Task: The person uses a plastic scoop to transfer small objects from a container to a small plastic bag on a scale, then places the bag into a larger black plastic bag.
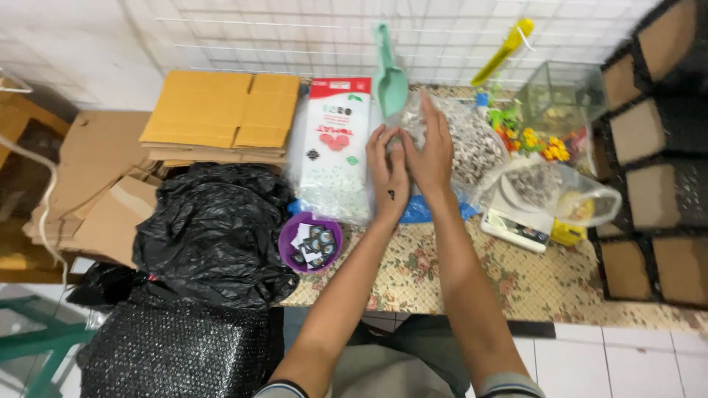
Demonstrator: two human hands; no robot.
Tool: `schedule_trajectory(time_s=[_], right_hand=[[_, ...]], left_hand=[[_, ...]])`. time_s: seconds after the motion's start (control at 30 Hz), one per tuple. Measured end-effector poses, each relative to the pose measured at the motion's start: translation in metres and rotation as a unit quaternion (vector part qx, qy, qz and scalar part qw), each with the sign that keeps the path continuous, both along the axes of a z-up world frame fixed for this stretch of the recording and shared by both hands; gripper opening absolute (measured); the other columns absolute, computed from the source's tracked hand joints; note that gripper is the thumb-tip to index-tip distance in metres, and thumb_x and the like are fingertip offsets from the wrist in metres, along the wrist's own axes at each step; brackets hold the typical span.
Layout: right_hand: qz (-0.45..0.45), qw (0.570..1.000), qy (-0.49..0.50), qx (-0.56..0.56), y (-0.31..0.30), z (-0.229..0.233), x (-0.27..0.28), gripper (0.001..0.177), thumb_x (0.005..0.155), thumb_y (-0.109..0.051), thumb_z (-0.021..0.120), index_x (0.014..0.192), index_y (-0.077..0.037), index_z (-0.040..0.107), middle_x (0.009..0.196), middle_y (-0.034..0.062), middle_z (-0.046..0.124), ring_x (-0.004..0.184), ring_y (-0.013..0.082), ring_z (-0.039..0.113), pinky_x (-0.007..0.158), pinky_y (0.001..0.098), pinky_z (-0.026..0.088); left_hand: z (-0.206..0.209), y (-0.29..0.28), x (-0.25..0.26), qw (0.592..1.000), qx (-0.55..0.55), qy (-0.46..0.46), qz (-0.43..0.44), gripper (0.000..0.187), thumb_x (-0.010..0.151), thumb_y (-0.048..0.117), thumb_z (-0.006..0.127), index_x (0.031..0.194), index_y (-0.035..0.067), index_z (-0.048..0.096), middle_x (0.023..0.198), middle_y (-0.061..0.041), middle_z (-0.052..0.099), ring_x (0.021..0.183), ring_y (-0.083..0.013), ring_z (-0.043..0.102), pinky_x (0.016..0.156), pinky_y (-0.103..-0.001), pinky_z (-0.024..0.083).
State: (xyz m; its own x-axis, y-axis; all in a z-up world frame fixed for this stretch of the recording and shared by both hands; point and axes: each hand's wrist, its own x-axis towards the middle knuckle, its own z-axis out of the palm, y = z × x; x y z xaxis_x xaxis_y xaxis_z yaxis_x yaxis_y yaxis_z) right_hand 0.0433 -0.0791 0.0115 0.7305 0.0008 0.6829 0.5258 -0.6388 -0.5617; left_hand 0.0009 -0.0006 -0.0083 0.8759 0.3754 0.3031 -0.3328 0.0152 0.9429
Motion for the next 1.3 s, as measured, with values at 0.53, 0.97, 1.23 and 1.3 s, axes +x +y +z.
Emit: schedule_trajectory(time_s=[0.53, 0.97, 1.23, 1.3], right_hand=[[-0.127, 0.987, 0.060, 0.078, -0.146, -0.023, -0.138, 0.022, 0.097, -0.009, 0.076, 0.119, -0.009, 0.076, 0.094, 0.0131, 0.077, 0.083, 0.0281, 0.075, 0.072, 0.0382, 0.059], [-0.263, 0.956, 0.025, 0.126, -0.199, -0.035, -0.181, 0.011, 0.103, -0.005, 0.068, 0.103, -0.005, 0.079, 0.078, 0.0080, 0.075, 0.065, 0.0192, 0.071, 0.052, 0.0269, 0.052], [-0.214, 0.943, 0.112, 0.230, -0.201, -0.026, -0.155, 0.012, 0.103, -0.010, 0.067, 0.109, -0.008, 0.076, 0.091, 0.0110, 0.077, 0.075, 0.0202, 0.073, 0.046, 0.0274, 0.056], [-0.228, 0.956, 0.057, 0.176, -0.194, -0.014, -0.145, 0.015, 0.101, -0.012, 0.072, 0.115, -0.006, 0.074, 0.103, 0.0158, 0.076, 0.096, 0.0284, 0.073, 0.067, 0.0368, 0.059]], left_hand=[[-0.022, -0.083, -0.022, 0.887, 0.335, -0.206, -0.243, 0.024, 0.093, 0.007, 0.061, 0.110, 0.020, 0.072, 0.118, -0.001, 0.067, 0.108, -0.0289, 0.067, 0.090, -0.042, 0.052], [-0.015, -0.164, -0.031, 0.844, 0.403, -0.187, -0.300, 0.028, 0.089, 0.001, 0.054, 0.109, 0.004, 0.073, 0.150, -0.019, 0.049, 0.148, -0.0473, 0.029, 0.112, -0.064, 0.032], [-0.028, -0.166, 0.004, 0.906, 0.258, -0.094, -0.323, 0.036, 0.103, 0.012, 0.055, 0.137, 0.017, 0.066, 0.142, -0.009, 0.061, 0.145, -0.0340, 0.042, 0.118, -0.052, 0.036], [-0.026, -0.160, 0.011, 0.921, 0.217, -0.106, -0.306, 0.030, 0.102, 0.012, 0.058, 0.129, 0.017, 0.071, 0.132, -0.008, 0.068, 0.133, -0.0294, 0.057, 0.113, -0.046, 0.043]])
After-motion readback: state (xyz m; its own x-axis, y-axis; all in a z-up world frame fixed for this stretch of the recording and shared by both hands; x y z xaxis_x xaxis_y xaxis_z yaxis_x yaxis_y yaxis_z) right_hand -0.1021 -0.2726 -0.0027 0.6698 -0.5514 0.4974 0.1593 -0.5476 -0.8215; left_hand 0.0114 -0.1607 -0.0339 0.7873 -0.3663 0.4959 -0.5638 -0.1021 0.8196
